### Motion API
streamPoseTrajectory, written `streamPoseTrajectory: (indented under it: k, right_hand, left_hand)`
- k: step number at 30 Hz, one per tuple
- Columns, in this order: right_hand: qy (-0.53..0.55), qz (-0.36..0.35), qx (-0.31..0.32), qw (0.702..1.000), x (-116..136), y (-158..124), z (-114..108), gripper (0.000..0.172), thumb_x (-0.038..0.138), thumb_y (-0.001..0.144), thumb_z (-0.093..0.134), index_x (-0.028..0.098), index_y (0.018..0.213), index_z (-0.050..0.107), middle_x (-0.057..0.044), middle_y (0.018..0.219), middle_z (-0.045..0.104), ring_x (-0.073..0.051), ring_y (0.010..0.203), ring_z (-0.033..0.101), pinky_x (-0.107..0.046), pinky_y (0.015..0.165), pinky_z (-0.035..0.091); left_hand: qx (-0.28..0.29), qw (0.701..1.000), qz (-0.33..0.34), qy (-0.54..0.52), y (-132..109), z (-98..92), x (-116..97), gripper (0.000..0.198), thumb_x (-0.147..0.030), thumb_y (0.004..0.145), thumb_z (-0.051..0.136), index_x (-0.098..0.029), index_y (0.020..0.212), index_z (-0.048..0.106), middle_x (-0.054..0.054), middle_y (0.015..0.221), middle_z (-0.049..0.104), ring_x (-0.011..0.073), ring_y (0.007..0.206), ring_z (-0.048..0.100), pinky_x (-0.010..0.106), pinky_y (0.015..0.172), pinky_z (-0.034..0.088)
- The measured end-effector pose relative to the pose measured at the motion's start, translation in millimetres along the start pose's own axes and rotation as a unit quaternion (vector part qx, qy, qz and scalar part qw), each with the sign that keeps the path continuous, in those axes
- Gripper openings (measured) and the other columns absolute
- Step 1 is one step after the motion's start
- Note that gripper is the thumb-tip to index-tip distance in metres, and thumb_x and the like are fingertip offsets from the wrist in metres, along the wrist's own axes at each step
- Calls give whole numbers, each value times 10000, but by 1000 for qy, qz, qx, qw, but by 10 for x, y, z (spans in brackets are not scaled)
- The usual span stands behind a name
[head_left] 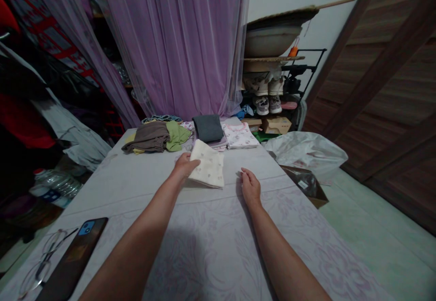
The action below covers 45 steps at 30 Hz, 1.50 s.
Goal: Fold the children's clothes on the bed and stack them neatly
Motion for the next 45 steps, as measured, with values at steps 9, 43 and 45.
streamPoseTrajectory:
  k: [9,43,45]
  right_hand:
    - [18,-21,-26,999,106,-55,1,460,440,825,416,151,1061,686,-138,1135,698,-232,1086,615,-401,1010,431]
    - [-85,167,283,941,781,22,662,234,201,739,607,122,954,652,-73,806,720,-164,583,634,-237,492,466]
    - [-91,149,263,949,823,60,571,288,161,687,609,141,971,648,-56,826,717,-172,630,643,-238,525,473]
  left_hand:
    - [-6,809,252,531,-578,103,-158,343,-177,832,547,-238,1169,570,70,1125,689,228,1087,617,341,940,449]
    - [-39,862,178,472,-437,3,1167,545,-430,968,326,-175,1441,418,149,1553,348,262,1434,319,515,1160,244]
    - [-38,866,200,456,-367,-71,1188,524,-411,972,322,-164,1416,450,147,1531,390,240,1418,353,466,1153,283]
Point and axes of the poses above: each hand's wrist, its own y-axis towards the middle knuckle, its own z-axis out of the palm, x = y × z, the point moved 2 cm from there along y, towards the middle knuckle
